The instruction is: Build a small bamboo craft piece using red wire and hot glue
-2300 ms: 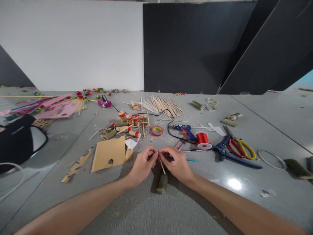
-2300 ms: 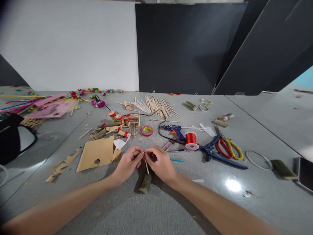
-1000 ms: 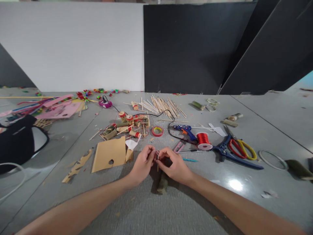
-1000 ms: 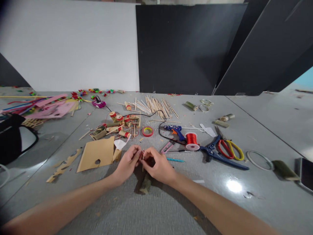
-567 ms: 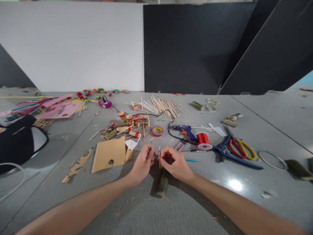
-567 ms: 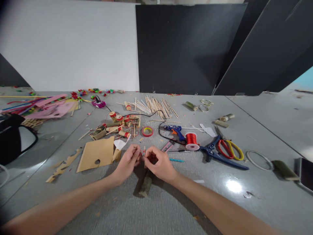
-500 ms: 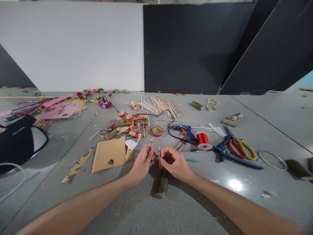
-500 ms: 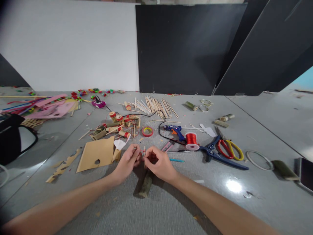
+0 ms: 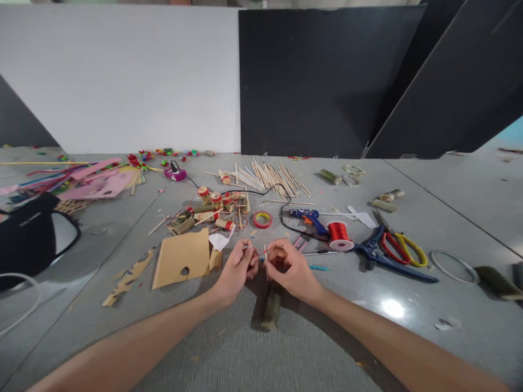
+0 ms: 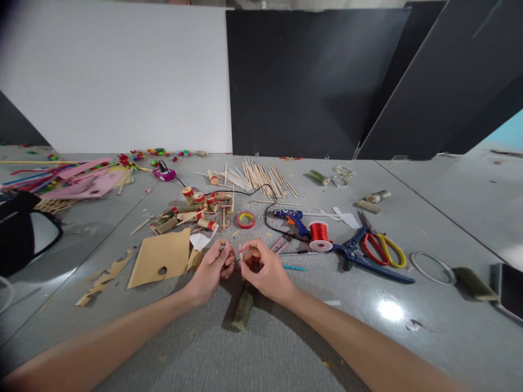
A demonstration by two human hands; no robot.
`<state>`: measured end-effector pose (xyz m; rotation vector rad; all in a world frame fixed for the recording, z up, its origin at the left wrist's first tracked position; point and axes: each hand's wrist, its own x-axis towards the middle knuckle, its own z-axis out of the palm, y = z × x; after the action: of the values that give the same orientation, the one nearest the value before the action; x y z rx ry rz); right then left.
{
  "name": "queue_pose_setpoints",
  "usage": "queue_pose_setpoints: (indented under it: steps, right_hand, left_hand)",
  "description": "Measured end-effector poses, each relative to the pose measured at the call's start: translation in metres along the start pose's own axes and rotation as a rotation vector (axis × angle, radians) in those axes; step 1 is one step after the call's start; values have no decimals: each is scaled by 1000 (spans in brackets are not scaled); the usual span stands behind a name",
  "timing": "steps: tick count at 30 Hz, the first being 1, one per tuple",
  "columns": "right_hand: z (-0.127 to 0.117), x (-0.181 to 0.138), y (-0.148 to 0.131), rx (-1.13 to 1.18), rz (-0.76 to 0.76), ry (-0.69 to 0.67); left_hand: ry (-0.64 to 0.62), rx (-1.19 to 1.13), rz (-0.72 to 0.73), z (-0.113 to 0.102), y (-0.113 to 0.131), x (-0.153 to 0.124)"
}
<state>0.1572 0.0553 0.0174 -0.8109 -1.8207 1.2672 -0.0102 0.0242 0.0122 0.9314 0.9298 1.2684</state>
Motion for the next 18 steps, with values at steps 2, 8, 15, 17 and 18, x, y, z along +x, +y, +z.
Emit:
queue_pose_setpoints:
  steps: [2, 8, 15, 17, 18]
  right_hand:
    - [-1, 0, 1, -4, 13, -1]
    - [-1, 0, 3, 14, 22, -7]
    - [-1, 0, 4, 15, 30, -14]
    - [-1, -1, 4, 22, 31, -16]
    - [-1, -1, 4, 30, 33, -19]
  left_hand:
    - [-2, -20, -11, 0, 0, 0]
    - [7, -17, -35, 0, -3, -1]
    - [0, -5, -89, 2, -2, -2]
    - [-1, 8, -94, 3, -1, -3]
    - [-1, 13, -89, 3, 0, -3]
